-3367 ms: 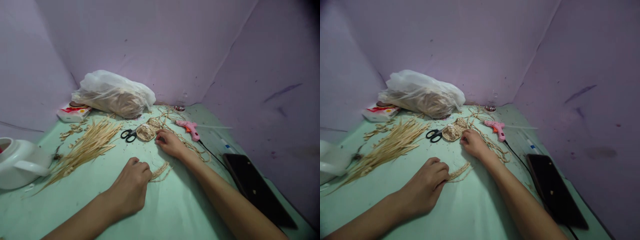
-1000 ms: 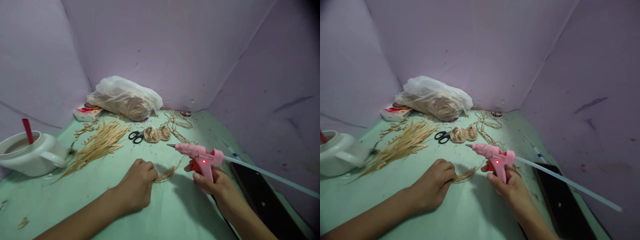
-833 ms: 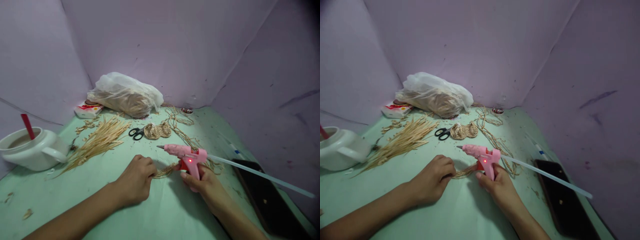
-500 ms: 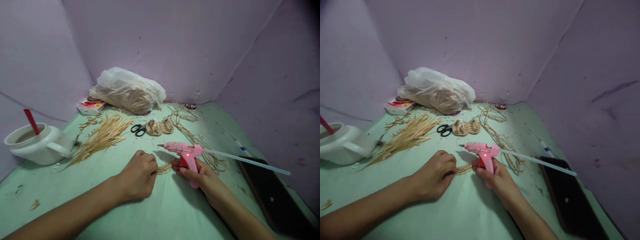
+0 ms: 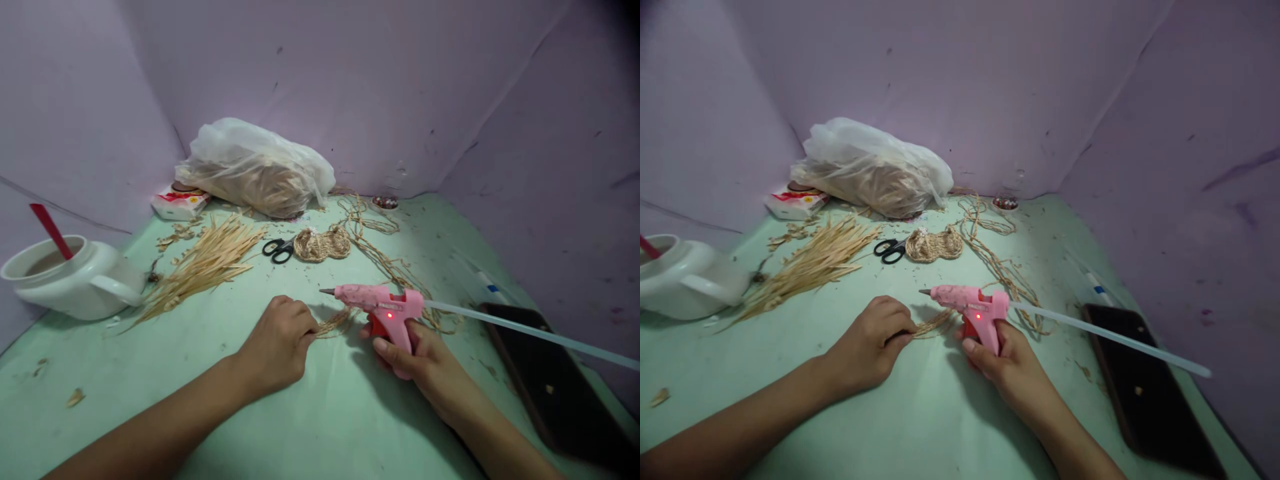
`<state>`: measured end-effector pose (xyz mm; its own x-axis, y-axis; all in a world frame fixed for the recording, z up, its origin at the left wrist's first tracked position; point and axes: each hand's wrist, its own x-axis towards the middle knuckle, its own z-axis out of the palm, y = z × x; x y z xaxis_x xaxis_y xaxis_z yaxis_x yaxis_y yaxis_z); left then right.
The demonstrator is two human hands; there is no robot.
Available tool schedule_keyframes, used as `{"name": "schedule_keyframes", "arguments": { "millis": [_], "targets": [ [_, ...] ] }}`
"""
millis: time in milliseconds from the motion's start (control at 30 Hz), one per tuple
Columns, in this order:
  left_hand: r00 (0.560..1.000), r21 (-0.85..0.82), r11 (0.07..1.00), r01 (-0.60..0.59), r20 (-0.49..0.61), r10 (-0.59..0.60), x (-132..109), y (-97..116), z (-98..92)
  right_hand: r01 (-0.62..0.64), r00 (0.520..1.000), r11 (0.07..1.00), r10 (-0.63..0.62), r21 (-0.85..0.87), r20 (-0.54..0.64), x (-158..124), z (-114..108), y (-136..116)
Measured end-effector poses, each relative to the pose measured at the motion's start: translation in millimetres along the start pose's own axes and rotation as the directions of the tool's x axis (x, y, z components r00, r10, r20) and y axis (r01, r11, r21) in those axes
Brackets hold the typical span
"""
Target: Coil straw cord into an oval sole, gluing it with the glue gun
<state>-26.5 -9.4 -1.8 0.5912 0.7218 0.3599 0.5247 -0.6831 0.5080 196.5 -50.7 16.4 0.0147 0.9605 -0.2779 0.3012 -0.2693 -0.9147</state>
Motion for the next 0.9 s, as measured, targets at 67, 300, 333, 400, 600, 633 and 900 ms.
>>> {"name": "schedule_keyframes", "arguments": {
  "millis": [67, 300, 333, 400, 600, 633, 900],
  "targets": [
    [0.999, -0.004, 0.999, 0.032, 0.016, -0.032, -0.3, -0.8, 0.8, 0.012, 1.000, 1.000, -0.012, -0.027, -0.003, -2.8, -2.8, 4.0],
    [0.997, -0.032, 0.997, 0.075, 0.022, -0.074, 0.7, -1.3, 1.7, 0.046, 0.999, 0.990, -0.042, -0.133, 0.031, -22.6, -14.5, 15.2],
    [0.997, -0.033, 0.996, 0.078, 0.021, -0.077, 0.8, -1.2, 1.6, 0.058, 0.998, 0.987, -0.055, -0.147, 0.027, -26.1, -16.2, 16.5],
    [0.997, -0.036, 0.996, 0.079, 0.016, -0.078, 0.8, -1.2, 1.6, 0.073, 0.997, 0.984, -0.074, -0.163, 0.000, -32.2, -18.4, 19.0],
    [0.999, -0.040, 0.999, 0.037, -0.021, -0.037, 0.6, -2.7, 2.6, 0.109, 0.994, 0.982, -0.104, -0.154, 0.038, -39.8, -17.1, 22.9],
    [0.999, -0.041, 0.999, 0.033, -0.025, -0.034, 0.8, -2.9, 2.7, 0.110, 0.994, 0.982, -0.106, -0.153, 0.034, -39.8, -16.4, 23.2],
    [0.999, -0.031, 0.999, 0.042, -0.018, -0.042, 0.9, -2.2, 3.0, 0.151, 0.988, 0.973, -0.143, -0.174, 0.059, -37.2, -17.2, 27.5]
  ]
}}
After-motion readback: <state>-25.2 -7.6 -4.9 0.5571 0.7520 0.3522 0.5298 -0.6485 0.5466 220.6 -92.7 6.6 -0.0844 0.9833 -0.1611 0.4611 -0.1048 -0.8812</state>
